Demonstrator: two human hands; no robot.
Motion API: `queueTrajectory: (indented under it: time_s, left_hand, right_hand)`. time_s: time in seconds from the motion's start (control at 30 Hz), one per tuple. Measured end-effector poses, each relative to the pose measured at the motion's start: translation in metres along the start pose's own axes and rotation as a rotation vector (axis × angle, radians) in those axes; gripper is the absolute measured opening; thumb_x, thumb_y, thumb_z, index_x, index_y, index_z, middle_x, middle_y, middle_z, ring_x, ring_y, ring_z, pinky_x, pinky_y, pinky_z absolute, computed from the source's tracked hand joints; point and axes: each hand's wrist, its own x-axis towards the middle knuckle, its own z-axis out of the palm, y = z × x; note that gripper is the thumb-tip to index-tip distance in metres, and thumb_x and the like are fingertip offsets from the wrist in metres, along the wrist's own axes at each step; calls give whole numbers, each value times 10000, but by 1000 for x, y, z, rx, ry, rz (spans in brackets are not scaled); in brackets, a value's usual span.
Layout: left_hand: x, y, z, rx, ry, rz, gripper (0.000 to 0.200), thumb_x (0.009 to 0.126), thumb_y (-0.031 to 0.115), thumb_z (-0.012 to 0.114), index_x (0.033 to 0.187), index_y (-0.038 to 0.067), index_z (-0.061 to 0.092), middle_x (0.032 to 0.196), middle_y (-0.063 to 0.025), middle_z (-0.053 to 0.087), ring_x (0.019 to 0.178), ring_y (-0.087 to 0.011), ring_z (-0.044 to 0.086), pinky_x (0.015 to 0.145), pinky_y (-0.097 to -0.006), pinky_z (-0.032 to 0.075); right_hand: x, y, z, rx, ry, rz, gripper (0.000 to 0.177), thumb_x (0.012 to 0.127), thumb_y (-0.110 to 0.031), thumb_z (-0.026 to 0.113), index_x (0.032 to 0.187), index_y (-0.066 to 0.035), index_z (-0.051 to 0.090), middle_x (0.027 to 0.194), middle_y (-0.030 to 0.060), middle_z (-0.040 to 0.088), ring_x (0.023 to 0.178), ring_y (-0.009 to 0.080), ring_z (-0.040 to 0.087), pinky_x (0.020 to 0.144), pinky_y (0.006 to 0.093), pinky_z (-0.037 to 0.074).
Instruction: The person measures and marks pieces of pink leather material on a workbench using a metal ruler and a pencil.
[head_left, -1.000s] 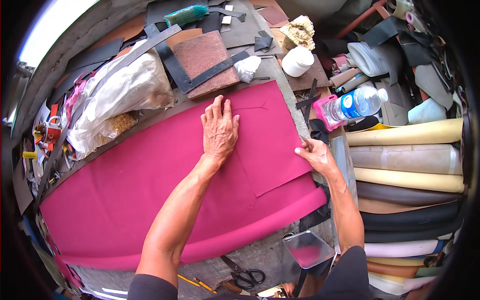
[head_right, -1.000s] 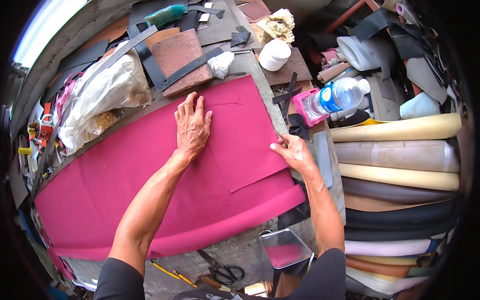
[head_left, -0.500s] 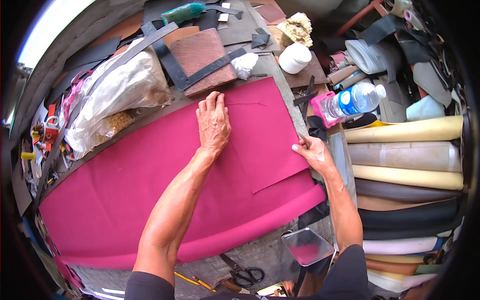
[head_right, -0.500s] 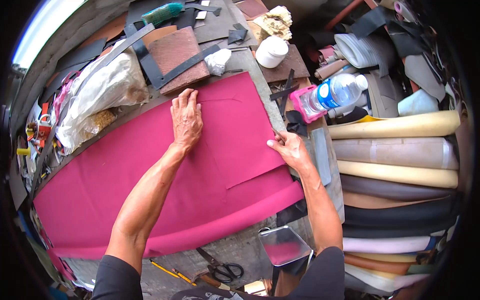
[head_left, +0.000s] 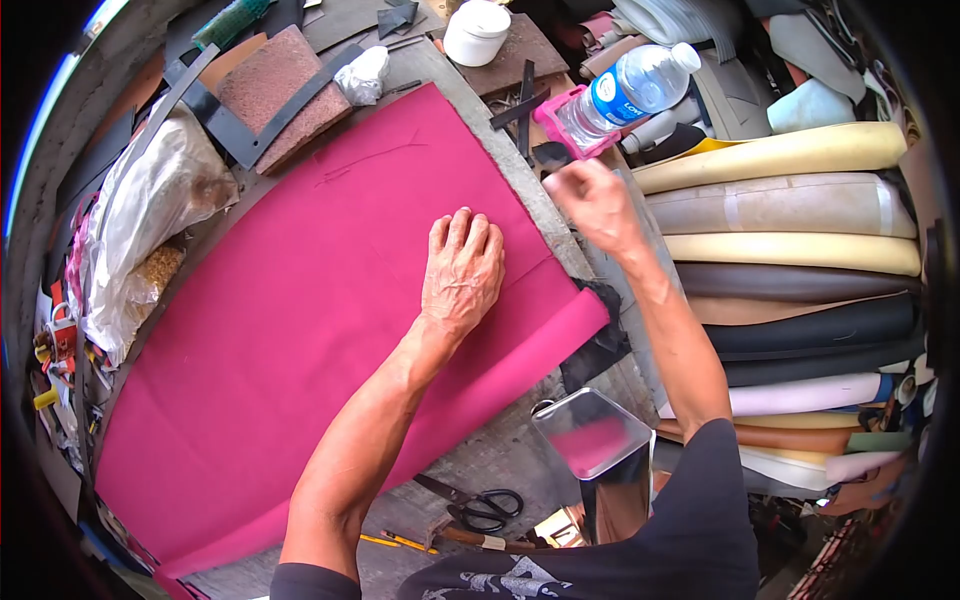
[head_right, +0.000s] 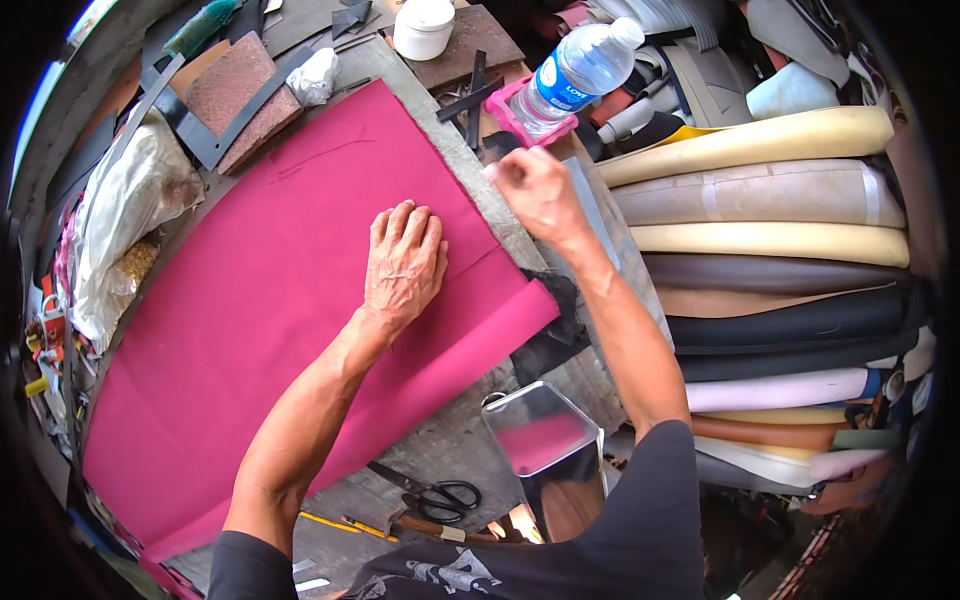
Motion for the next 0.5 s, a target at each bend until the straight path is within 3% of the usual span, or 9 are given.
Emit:
queueTrajectory:
  time_s: [0.1,0.13,0.23,0.27,0.37,0.4,0.5]
  left_hand:
    - [7,11,-4,-6,-65,-70,326,842,222,656,1089,15,607,1149,-152,559,1186,-342,485,1006,-509,370]
    - [6,11,-1,24,-68,-66,332,844,234,658,1104,34,609,1175,-148,547,1194,-349,468,1005,-526,359]
    - [0,9,8,39,44,-20,357,854,239,652,1168,74,616,1243,-148,529,1226,-352,451,1009,-538,351]
    - [-1,9,9,30,3,-19,405,877,259,647,1258,130,610,1372,-117,494,1328,-369,392,1072,-572,303]
    - [0,5,10,27,-66,48,442,899,286,637,1319,155,592,1463,-70,456,1413,-385,312,1132,-609,221]
    - [1,5,10,-10,-120,22,456,911,333,627,1334,167,588,1496,-43,435,1443,-393,269,1158,-635,152]
    - [3,8,2,-47,-144,3,465,915,368,615,1335,172,588,1487,-55,441,1433,-395,283,1155,-637,155]
  right_hand:
    - [-10,7,-33,534,42,27,422,1012,-390,535,971,4,680,890,70,669,780,157,609,667,331,486]
    - [-13,12,-45,317,-34,-43,490,1038,-440,467,1014,6,669,908,62,677,726,149,615,637,306,499]
    - [-31,15,-52,528,-393,235,539,1015,-500,482,1044,3,674,874,76,675,675,136,625,604,287,511]
    - [-34,19,-54,556,-455,216,432,1009,-424,537,1086,-40,722,817,54,670,649,132,645,631,272,535]
    - [-36,37,-46,658,-534,119,296,969,-287,638,1096,-37,734,879,65,704,718,134,675,698,271,552]
    - [-37,34,-48,693,-548,272,243,850,-114,756,1044,30,731,1008,144,719,887,204,705,795,306,568]
    - [-35,48,-33,616,-576,-134,221,813,-3,746,1033,20,736,1021,138,721,987,223,685,845,300,552]
